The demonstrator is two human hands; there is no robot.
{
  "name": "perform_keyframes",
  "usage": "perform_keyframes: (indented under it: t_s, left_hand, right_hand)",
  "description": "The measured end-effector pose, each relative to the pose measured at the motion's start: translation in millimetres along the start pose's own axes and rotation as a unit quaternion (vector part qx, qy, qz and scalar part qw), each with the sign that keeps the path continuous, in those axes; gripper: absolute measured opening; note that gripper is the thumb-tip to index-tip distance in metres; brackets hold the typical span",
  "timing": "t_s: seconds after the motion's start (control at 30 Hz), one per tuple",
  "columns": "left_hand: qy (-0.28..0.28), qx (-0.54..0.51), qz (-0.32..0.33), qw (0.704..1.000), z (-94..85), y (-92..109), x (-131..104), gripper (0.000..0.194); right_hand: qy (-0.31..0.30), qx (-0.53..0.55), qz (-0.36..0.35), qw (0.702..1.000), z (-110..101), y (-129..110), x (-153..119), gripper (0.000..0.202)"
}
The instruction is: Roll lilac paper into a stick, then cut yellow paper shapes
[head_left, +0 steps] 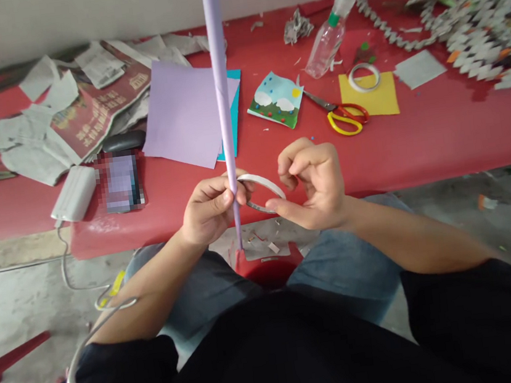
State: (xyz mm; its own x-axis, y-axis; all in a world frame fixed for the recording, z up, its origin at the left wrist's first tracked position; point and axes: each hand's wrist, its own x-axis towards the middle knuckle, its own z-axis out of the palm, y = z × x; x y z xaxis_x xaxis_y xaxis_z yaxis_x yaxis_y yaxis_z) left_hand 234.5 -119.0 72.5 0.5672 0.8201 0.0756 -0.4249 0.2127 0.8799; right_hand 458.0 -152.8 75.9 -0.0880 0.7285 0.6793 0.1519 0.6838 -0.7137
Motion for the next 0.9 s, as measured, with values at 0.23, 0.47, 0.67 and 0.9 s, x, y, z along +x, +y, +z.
perform_keyframes:
  t_s: [0.23, 0.47, 0.67, 0.9]
  left_hand:
    - [-0.01, 0.021, 0.056, 0.998, -2.2, 2.2, -1.5, 0.021]
    - [0.021, 0.031, 0.089, 0.995, 0.1, -0.1, -2.6, 0.021]
    - [0.05, 0.049, 0.104, 0.992, 6.1, 0.9, -2.2, 0.024]
    - [0.063, 0.059, 0.11, 0.99, 6.0, -2.1, -4.7, 0.023]
  right_hand:
    - [-0.003, 0.038, -0.016, 0.999, 0.8, -7.8, -2.3, 0.05]
    - [0.004, 0.033, -0.031, 0.999, 1.9, -5.4, -5.1, 0.05]
    - [0.05, -0.048, -0.045, 0.997, 0.5, -5.8, -2.9, 0.048]
    - [0.05, -0.098, -0.047, 0.993, -1.1, -5.2, -0.3, 0.04]
